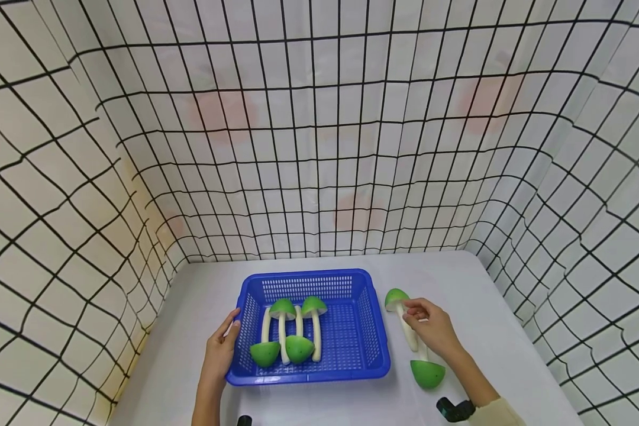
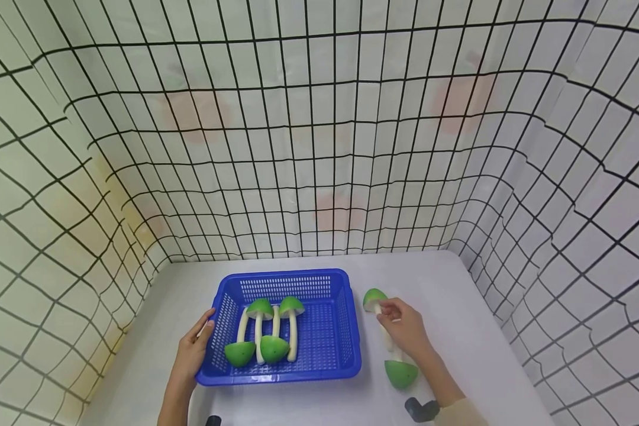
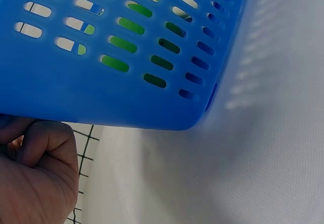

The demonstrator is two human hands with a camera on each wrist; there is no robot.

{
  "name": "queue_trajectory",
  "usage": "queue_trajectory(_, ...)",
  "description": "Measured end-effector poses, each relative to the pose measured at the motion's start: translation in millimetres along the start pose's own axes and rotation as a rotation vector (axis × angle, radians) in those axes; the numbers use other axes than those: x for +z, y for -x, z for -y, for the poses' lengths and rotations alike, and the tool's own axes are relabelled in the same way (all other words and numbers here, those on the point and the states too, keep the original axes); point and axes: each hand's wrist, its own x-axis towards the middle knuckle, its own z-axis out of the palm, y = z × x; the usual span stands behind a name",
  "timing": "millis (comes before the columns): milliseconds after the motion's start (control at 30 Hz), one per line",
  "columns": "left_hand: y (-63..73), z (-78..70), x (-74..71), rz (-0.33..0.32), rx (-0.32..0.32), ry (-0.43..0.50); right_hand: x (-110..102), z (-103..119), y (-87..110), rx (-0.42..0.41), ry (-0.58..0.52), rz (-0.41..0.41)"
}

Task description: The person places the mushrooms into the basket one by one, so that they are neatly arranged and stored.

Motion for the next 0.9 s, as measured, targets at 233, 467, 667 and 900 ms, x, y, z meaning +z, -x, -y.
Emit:
queue_trajectory(233, 1.3, 0.5, 0.0, 0.011, 0.009, 0.006, 0.5, -20.6, 0.9, 0.005, 0.043, -0.036)
queue_trajectory(467, 1.7, -0.6, -0.1, 0.004, 0.003, -0.005, -1.2, -34.0, 4.1, 0.085, 0.084, -0.038)
queue_trajectory(667, -0.5, 1.2, 0.5, -0.003, 0.004, -0.004, -5.0, -41.9, 8.0, 0.148, 0.136, -0.016)
queue_trajectory(900, -0.9, 2.0, 0.2, -0.011, 0.018, -0.009, -6.4, -52.7, 8.0, 0.2, 0.172, 0.022)
